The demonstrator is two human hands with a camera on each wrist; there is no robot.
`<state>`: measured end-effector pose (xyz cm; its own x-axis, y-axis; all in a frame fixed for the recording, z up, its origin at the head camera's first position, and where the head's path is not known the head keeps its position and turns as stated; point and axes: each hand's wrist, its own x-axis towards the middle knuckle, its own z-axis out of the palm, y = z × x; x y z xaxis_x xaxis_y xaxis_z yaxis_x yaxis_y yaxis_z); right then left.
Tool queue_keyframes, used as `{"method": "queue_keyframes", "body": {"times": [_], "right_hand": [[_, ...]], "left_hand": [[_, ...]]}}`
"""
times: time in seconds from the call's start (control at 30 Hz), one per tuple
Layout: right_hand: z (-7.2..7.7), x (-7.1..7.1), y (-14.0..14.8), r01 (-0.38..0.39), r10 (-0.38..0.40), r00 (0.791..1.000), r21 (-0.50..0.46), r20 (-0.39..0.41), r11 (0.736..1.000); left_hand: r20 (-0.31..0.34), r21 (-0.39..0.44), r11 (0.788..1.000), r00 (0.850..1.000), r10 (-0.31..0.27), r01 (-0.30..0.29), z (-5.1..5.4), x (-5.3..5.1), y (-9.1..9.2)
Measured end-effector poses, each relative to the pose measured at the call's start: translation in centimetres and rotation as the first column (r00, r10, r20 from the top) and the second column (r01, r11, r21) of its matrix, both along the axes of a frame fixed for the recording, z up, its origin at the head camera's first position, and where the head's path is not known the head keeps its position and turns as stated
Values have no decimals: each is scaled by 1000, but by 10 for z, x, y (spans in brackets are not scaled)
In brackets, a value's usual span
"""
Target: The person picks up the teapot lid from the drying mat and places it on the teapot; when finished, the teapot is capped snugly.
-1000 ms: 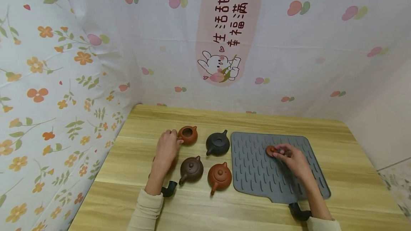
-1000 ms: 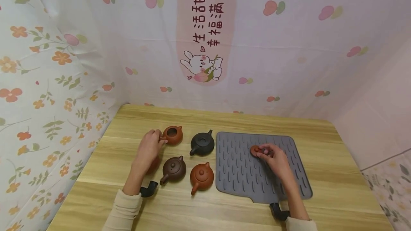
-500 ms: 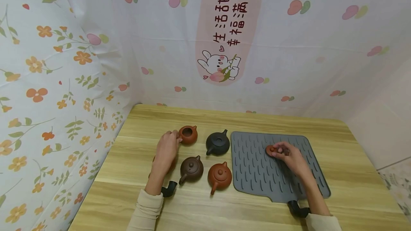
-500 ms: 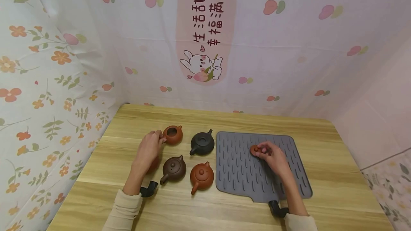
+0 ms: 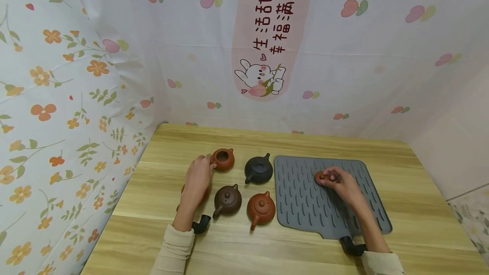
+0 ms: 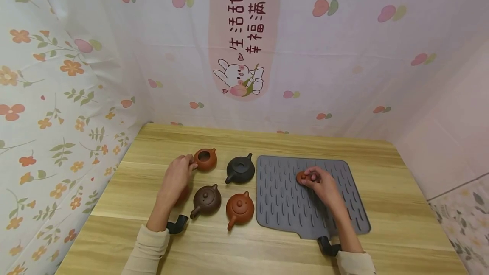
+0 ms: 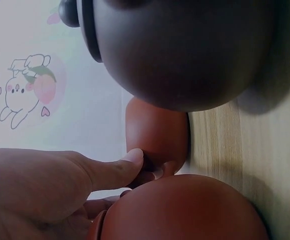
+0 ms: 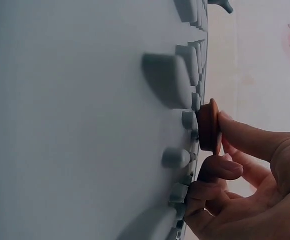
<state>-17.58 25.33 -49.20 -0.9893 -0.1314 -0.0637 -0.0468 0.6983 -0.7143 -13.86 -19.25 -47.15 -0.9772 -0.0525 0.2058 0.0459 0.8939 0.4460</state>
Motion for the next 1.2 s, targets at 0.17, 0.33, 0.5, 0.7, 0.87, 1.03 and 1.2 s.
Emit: {"method": "queue_keyframes", "body": {"times": [0.17,0.33,0.5,0.7,0.87,1.03,1.2], "right_hand": [[2,0,-1,9,-9,1000,-8,1,1000],[3,2,-2,14,-14,1000,-22,16,1000],[9,0,-10,-3,4,1000,-44,22,999],[19,-4,-26,-22,25,999,-71,33,997],[25,-7,-41,-54,58,998,-116,32,992],[29,-10,-57,-96,102,994,-143,31,985],[31,-11,-72,-135,144,989,-186,34,973]], "left_hand": [[-2,4,1000,1000,1,-1,0,0,0],[1,13,1000,1000,-3,3,-1,0,-1],[-11,13,1000,1000,-2,2,-1,0,-1],[-14,15,1000,1000,-1,1,-2,0,0],[-20,20,1000,1000,2,-1,-1,0,0],[-13,36,999,1000,-1,1,0,1,1],[-7,38,999,1000,3,-2,0,1,1]]}}
